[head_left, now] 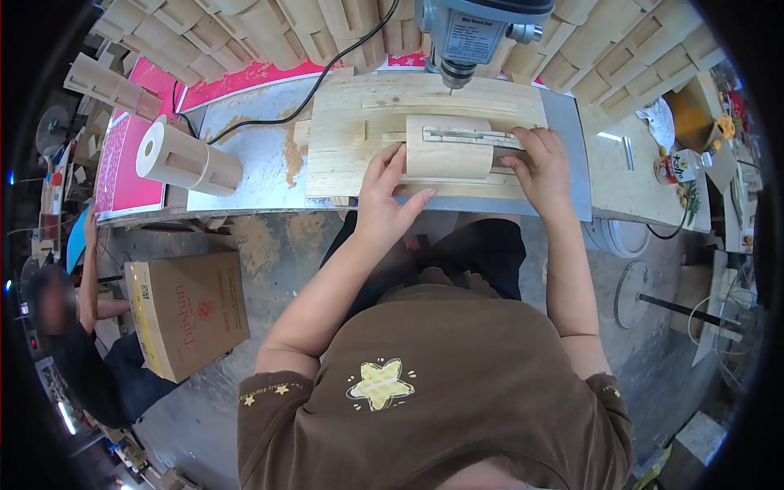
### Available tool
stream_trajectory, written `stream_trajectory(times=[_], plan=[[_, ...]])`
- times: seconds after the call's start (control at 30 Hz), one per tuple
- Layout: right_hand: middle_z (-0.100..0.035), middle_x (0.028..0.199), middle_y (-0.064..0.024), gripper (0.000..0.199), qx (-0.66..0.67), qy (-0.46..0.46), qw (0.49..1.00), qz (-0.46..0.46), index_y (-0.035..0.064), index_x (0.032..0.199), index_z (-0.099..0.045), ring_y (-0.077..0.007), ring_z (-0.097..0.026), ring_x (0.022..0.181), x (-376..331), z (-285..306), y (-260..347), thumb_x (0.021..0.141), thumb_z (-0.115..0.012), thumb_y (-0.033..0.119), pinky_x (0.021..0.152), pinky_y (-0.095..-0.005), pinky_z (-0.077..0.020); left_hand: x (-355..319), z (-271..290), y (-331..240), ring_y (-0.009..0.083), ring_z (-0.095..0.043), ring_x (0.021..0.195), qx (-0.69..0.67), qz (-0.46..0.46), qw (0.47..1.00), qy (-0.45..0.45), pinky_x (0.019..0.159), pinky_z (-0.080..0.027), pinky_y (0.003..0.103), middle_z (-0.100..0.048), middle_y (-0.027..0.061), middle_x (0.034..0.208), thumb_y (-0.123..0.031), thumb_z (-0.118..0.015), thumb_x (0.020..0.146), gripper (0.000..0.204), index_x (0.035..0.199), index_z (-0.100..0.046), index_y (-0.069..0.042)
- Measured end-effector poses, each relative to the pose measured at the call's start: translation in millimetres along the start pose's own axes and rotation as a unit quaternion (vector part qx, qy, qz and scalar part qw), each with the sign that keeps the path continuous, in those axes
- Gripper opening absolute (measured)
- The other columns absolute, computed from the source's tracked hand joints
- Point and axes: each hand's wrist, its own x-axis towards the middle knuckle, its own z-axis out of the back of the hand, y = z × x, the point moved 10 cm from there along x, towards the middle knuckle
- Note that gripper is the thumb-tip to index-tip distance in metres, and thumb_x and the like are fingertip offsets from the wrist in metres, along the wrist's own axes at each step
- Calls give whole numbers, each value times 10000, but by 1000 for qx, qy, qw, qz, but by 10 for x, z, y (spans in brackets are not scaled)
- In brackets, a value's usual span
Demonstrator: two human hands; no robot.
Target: Drilling holes into wooden block components using a drill press in a furniture workshop.
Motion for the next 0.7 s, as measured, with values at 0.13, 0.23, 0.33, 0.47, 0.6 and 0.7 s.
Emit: stream_trajectory(times=[0.13,0.23,0.33,0.47,0.6,0.7], plan=[[-597,894,-86,397,-9,-4,1000,-10,82,1011,-617,-300,-547,925,165,-106,-197,644,-751,149,928,-464,-393,187,-45,60,296,-485,1019,191,-62,980,-14,923,-340,412,-543,108,1125,-245,-805,594,690,1210,-558,-57],[-604,908,-83,395,-48,-11,999,-19,88,1024,-616,-289,-553,953,340,-198,-279,661,-749,165,977,-503,-346,373,-40,201,284,-465,1014,245,-40,969,-15,932,-284,429,-552,77,1091,-283,-806,577,688,1209,-578,-136],[-614,954,-78,409,-47,15,998,-38,97,1037,-616,-288,-551,977,398,-299,-280,660,-754,175,1011,-506,-312,451,12,323,270,-466,1001,251,-27,967,-25,931,-265,431,-571,50,1027,-290,-811,562,658,1179,-607,-188],[-619,987,-66,429,-28,-17,999,-11,108,1072,-604,-278,-551,1001,419,-350,-125,673,-751,159,1031,-503,-294,483,176,459,251,-476,965,264,-16,963,-45,906,-276,416,-587,13,887,-291,-819,542,590,1100,-656,-189],[-608,1044,-55,460,228,-65,968,-84,82,1161,-539,-226,-559,1009,497,-179,-282,738,-720,105,1028,-467,-320,500,203,482,238,-488,924,260,-38,964,-30,887,-285,410,-576,3,836,-297,-814,548,560,1077,-668,-189],[-564,1112,-56,462,355,-206,911,-35,63,1214,-480,-176,-540,1006,794,552,-490,794,-673,64,912,-364,-446,505,211,482,228,-497,898,262,-33,964,-21,871,-290,403,-571,-1,830,-308,-804,565,543,1078,-667,-192]])
